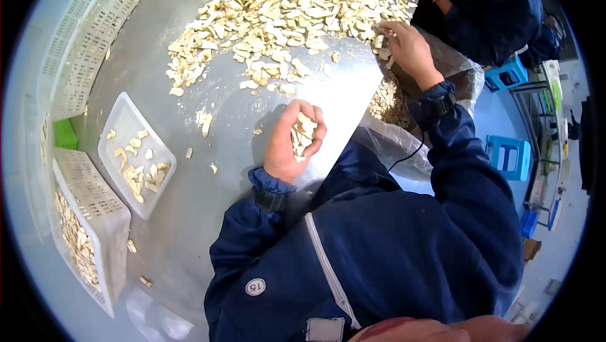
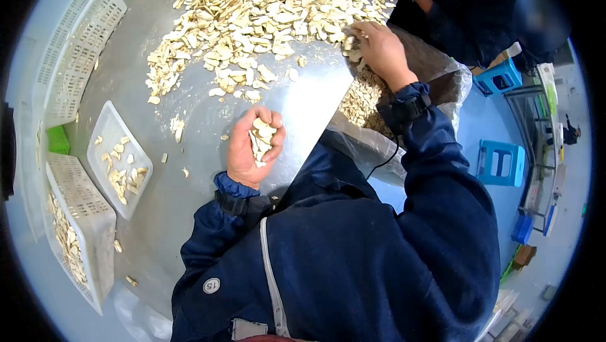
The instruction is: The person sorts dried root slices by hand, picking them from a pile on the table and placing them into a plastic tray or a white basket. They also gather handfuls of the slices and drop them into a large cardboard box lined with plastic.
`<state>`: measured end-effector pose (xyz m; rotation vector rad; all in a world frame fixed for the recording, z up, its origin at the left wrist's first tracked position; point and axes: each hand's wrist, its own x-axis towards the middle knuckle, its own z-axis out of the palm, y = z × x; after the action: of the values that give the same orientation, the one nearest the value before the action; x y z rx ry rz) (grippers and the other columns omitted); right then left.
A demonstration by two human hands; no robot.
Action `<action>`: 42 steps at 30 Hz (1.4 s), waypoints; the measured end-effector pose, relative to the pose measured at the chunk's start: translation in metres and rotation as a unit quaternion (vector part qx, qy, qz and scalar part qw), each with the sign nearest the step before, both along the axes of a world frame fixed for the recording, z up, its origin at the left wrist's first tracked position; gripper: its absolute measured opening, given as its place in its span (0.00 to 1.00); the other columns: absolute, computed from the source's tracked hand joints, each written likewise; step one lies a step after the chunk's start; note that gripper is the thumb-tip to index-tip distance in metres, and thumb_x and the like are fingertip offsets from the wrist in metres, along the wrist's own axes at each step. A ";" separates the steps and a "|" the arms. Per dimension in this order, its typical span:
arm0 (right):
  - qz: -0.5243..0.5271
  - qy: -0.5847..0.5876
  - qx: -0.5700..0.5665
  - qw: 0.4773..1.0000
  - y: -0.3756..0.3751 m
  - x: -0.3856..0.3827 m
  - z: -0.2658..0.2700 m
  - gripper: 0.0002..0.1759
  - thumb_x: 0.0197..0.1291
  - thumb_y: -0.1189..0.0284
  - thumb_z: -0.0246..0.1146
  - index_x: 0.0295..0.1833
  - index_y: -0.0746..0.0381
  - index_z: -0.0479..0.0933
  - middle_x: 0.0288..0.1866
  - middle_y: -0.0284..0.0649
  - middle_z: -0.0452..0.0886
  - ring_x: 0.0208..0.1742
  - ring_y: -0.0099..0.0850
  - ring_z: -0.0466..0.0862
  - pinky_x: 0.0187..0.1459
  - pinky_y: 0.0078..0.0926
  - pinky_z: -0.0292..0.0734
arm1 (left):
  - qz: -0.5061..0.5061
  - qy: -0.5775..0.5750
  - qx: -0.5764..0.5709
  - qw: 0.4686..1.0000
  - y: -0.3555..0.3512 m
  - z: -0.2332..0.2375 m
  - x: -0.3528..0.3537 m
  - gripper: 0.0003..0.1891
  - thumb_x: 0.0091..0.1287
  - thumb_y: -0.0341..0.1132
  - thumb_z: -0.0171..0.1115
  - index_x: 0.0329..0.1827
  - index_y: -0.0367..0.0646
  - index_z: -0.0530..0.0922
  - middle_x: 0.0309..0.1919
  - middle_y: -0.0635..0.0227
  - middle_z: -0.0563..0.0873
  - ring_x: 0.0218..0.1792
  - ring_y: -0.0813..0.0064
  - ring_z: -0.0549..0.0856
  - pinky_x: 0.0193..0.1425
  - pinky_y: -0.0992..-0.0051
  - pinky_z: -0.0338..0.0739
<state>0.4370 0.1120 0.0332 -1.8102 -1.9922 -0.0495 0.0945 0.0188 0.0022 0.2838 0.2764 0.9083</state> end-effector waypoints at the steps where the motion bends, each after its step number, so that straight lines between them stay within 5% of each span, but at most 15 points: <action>1: -0.006 -0.026 0.005 1.000 -0.001 0.007 0.000 0.17 0.69 0.72 0.62 0.61 0.53 0.85 0.55 0.46 0.88 0.58 0.51 0.85 0.59 0.47 0.81 | -0.002 -0.002 -0.001 1.000 0.000 0.001 0.000 0.13 0.83 0.46 0.53 0.47 0.45 0.75 0.44 0.63 0.81 0.38 0.73 0.84 0.21 0.84 0.70; 11: 0.036 -0.039 -0.020 0.998 0.025 -0.039 0.006 0.14 0.73 0.63 0.65 0.57 0.56 0.86 0.52 0.47 0.89 0.56 0.50 0.86 0.57 0.43 0.81 | -0.018 0.006 -0.004 1.000 0.001 0.002 -0.002 0.05 0.74 0.32 0.57 0.48 0.44 0.73 0.46 0.61 0.81 0.39 0.72 0.84 0.22 0.83 0.72; 16: -0.065 0.034 -0.019 0.997 0.012 -0.020 0.013 0.17 0.77 0.60 0.59 0.57 0.59 0.85 0.45 0.51 0.90 0.46 0.51 0.89 0.49 0.45 0.83 | -0.007 0.065 0.008 0.998 0.001 -0.003 0.000 0.04 0.76 0.33 0.56 0.47 0.44 0.74 0.45 0.62 0.82 0.37 0.73 0.85 0.22 0.83 0.71; 19: -0.103 0.126 -0.077 0.984 0.004 -0.003 0.015 0.18 0.77 0.60 0.60 0.57 0.62 0.84 0.43 0.53 0.89 0.43 0.50 0.90 0.48 0.41 0.84 | -0.026 0.008 -0.012 1.000 0.003 0.000 0.001 0.06 0.79 0.36 0.56 0.50 0.43 0.75 0.45 0.63 0.83 0.39 0.73 0.86 0.22 0.84 0.72; 24: 0.056 0.327 -0.200 0.922 -0.016 -0.042 0.027 0.21 0.80 0.65 0.63 0.70 0.64 0.81 0.43 0.35 0.89 0.39 0.20 0.87 0.45 0.21 0.82 | -0.031 0.025 0.001 0.999 0.002 -0.012 0.000 0.17 0.84 0.42 0.52 0.66 0.41 0.75 0.53 0.61 0.85 0.47 0.66 0.89 0.22 0.83 0.76; 27: 0.218 0.423 -0.337 0.813 -0.032 -0.075 0.054 0.21 0.83 0.65 0.60 0.73 0.62 0.80 0.47 0.33 0.89 0.45 0.19 0.85 0.49 0.23 0.83 | -0.015 0.056 -0.054 0.997 0.003 0.016 0.005 0.22 0.87 0.46 0.45 0.71 0.40 0.74 0.56 0.59 0.86 0.51 0.62 0.89 0.24 0.82 0.79; 28: 0.226 0.419 -0.303 0.826 -0.033 -0.080 0.053 0.21 0.80 0.64 0.64 0.70 0.61 0.82 0.52 0.38 0.91 0.46 0.26 0.88 0.50 0.26 0.83 | -0.013 0.039 -0.051 0.998 0.003 0.013 0.006 0.25 0.88 0.48 0.41 0.74 0.39 0.72 0.58 0.58 0.86 0.56 0.60 0.88 0.26 0.81 0.81; 30: 0.144 0.233 -0.173 0.946 -0.019 -0.069 0.043 0.20 0.75 0.63 0.67 0.66 0.60 0.84 0.53 0.41 0.91 0.48 0.34 0.89 0.52 0.31 0.83 | -0.008 0.039 -0.046 0.998 0.002 0.005 0.004 0.25 0.88 0.49 0.41 0.72 0.39 0.74 0.57 0.59 0.87 0.55 0.60 0.88 0.26 0.80 0.82; 32: 0.087 -0.025 0.009 0.996 -0.006 -0.052 0.028 0.16 0.67 0.62 0.70 0.55 0.59 0.88 0.50 0.46 0.89 0.52 0.48 0.87 0.54 0.41 0.81 | -0.008 0.042 -0.028 0.999 0.003 -0.007 0.003 0.22 0.88 0.48 0.45 0.65 0.40 0.77 0.53 0.60 0.86 0.51 0.63 0.88 0.26 0.79 0.81; 36: 0.084 -0.035 -0.018 0.996 -0.004 -0.048 0.019 0.12 0.67 0.63 0.70 0.48 0.60 0.87 0.45 0.44 0.89 0.49 0.48 0.84 0.52 0.44 0.79 | -0.015 0.039 -0.034 0.999 0.001 -0.001 0.001 0.15 0.85 0.45 0.52 0.54 0.41 0.78 0.45 0.62 0.85 0.44 0.70 0.86 0.24 0.81 0.75; 42: 0.079 -0.039 -0.014 0.996 0.006 -0.055 0.013 0.11 0.64 0.64 0.71 0.44 0.60 0.86 0.43 0.44 0.88 0.49 0.48 0.84 0.53 0.44 0.79 | -0.025 0.050 -0.010 0.998 0.002 0.005 0.000 0.18 0.82 0.39 0.54 0.68 0.40 0.74 0.44 0.64 0.85 0.40 0.71 0.87 0.21 0.82 0.72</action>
<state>0.3817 0.1180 0.0463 -1.6843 -2.1952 -0.0422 0.0941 0.0212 0.0071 0.3164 0.3696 0.8431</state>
